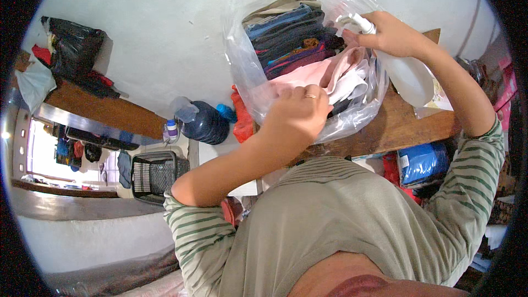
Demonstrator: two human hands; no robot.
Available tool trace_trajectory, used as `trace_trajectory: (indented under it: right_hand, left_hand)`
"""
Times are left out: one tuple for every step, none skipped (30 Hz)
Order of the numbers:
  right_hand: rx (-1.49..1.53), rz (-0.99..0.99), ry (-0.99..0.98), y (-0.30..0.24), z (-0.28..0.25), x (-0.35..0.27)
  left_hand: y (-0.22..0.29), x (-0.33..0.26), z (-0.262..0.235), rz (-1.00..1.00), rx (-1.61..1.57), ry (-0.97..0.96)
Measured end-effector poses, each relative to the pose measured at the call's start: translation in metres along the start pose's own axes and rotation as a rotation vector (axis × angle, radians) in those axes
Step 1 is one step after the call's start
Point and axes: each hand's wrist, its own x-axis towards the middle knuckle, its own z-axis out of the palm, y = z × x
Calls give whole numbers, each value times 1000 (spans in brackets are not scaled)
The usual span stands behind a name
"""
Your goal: The person packages a stack of folded clothes into a large plastic bag by hand, sprays the contents with a spray bottle, and seals the bag with adhesive tape and a paper label at a folding station.
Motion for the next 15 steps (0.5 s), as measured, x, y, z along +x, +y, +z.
trace_trajectory:
  right_hand:
    - [2,-2,0,0,2,0]
    - [-47,-31,-16,3,4,0]
    - [-96,-61,-32,4,5,-1]
    - [-93,-61,-31,-2,1,-1]
    - [-3,-32,-78,-14,-4,1]
    - [88,-1,-124,-24,-5,3]
    - [90,-5,-127,-32,-1,4]
    - [125,-77,-105,-39,3,4]
    - [160,-149,-83,-43,7,5]
    - [47,-147,-130,-45,8,7]
    - [48,-148,-131,-47,10,8]
    - [-34,-166,-134,-48,13,8]
    - [-117,-187,-138,-49,15,9]
    - [-50,-142,-53,-52,17,6]
    - [-50,-144,-55,-56,16,3]
  left_hand:
    - [-2,-3,-9,-54,-65,-7]
    - [-4,-4,-18,-105,-134,-15]
    - [-5,-5,-30,-103,-136,-17]
    - [-6,-6,-46,-144,-195,-209]
    - [-7,-7,-61,-189,-255,-404]
    - [-7,-6,-71,-180,-288,-540]
    - [-6,-12,-74,-184,-286,-542]
    - [-3,-16,-77,-125,-254,-441]
    - [-2,-19,-78,-65,-222,-341]
    - [-2,-22,-76,-67,-221,-341]
    - [-2,-25,-71,-28,-79,-310]
    - [-3,-28,-69,12,63,-279]
    - [-1,-28,-70,8,64,-279]
    - [1,-28,-71,6,38,-258]
    - [2,-28,-72,4,12,-236]
